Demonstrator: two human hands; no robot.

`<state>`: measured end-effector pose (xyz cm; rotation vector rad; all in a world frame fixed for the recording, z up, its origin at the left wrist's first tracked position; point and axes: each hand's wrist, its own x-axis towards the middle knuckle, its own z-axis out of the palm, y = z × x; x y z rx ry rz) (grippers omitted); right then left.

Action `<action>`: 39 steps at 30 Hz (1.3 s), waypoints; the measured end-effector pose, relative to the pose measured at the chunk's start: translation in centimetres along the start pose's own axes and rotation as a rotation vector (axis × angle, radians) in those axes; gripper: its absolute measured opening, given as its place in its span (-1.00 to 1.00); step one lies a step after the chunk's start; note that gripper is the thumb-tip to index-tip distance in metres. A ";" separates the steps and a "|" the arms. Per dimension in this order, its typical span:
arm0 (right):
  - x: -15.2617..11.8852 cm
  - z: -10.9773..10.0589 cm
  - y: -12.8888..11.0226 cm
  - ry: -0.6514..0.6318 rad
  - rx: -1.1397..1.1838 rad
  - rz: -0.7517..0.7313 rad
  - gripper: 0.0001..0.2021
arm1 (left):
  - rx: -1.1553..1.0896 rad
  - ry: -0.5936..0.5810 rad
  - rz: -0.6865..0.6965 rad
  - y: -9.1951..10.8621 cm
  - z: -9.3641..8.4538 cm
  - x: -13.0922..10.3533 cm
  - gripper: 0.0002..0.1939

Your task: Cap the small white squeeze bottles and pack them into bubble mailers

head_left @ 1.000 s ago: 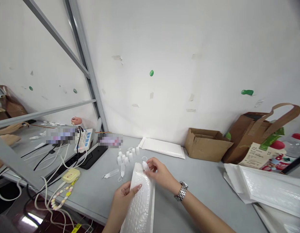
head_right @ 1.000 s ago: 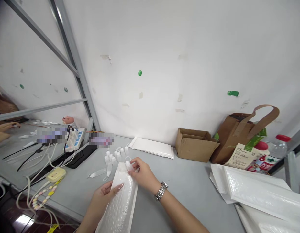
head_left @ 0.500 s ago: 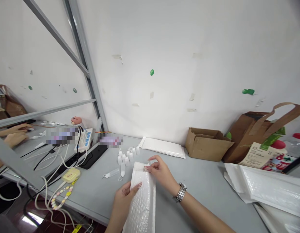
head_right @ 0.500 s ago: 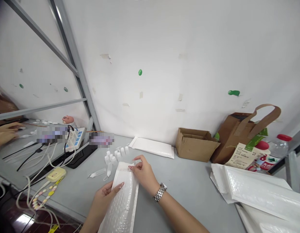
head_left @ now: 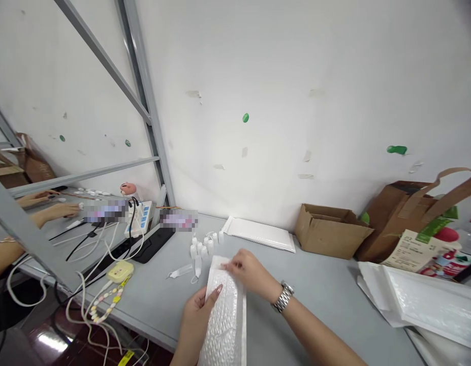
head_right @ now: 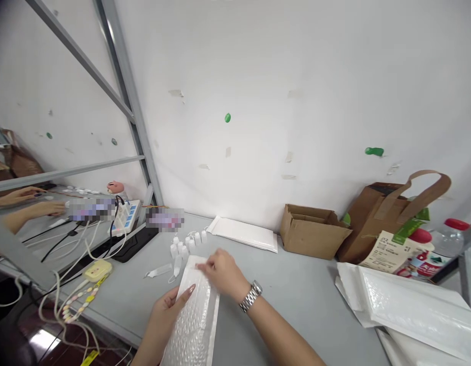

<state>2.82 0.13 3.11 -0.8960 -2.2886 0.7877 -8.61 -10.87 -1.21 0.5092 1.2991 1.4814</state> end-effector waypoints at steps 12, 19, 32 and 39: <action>9.8 3.9 3.3 0.245 0.062 0.122 -0.93 | -0.008 0.003 -0.001 0.7 -0.4 -0.6 -0.55; 5.3 0.5 0.8 0.391 0.133 0.044 -0.82 | -0.015 0.075 0.013 0.4 -0.9 0.2 -0.59; -2.4 -0.9 -0.2 0.325 0.422 0.113 -0.76 | -0.020 -0.066 -0.026 0.3 1.3 0.1 -0.58; -1.7 0.3 0.9 0.168 0.598 0.291 -0.73 | -0.001 -0.062 0.001 0.2 1.6 0.2 -0.54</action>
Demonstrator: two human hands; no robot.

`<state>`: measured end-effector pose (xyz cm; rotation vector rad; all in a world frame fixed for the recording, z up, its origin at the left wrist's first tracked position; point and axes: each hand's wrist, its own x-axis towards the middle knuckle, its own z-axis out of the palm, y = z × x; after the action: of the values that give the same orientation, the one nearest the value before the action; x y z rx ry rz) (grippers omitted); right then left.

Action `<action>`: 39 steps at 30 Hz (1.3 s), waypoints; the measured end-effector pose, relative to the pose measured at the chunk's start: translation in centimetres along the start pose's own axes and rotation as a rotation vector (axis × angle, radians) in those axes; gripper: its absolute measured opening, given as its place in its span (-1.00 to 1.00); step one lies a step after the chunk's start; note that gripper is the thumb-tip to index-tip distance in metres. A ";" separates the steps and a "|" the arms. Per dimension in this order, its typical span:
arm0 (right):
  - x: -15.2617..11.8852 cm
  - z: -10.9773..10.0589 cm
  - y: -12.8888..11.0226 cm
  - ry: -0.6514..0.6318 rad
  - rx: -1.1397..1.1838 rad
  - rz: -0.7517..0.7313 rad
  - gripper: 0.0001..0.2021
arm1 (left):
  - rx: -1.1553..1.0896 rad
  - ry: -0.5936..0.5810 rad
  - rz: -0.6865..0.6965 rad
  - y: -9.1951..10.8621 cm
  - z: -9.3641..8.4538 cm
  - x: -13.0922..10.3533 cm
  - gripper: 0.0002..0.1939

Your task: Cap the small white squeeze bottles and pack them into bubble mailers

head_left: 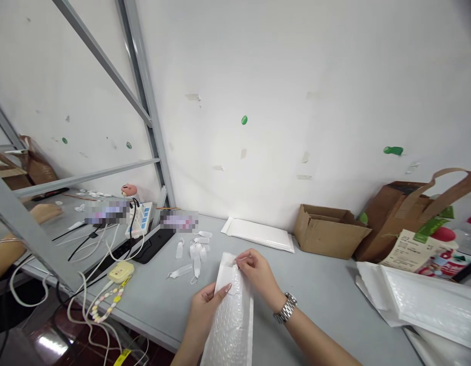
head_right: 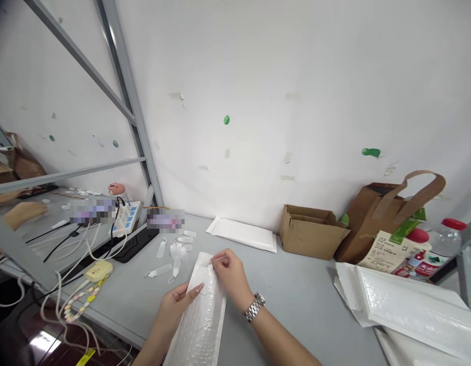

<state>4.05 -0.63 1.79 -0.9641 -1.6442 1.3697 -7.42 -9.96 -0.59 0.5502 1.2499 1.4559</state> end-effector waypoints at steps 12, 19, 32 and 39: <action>-2.7 -0.2 -0.7 -0.104 -0.368 -0.239 -0.74 | 0.040 0.017 0.028 -0.5 -0.2 0.2 -0.54; -4.4 -3.2 -0.9 0.079 -0.135 0.080 -0.50 | 0.008 -0.013 -0.094 0.3 0.9 -0.8 -0.52; -8.5 -8.2 -0.7 0.026 -0.170 -0.030 -0.64 | 0.288 -0.378 -0.146 -1.8 3.6 -2.5 -0.55; -11.7 -12.0 -1.8 0.440 -0.277 -0.049 -0.71 | 0.230 -0.480 -0.057 -2.4 4.6 -1.6 -0.52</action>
<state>19.63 -6.70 3.99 -1.2722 -1.5231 0.8303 -2.00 -9.91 -0.71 0.9478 1.0388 1.0525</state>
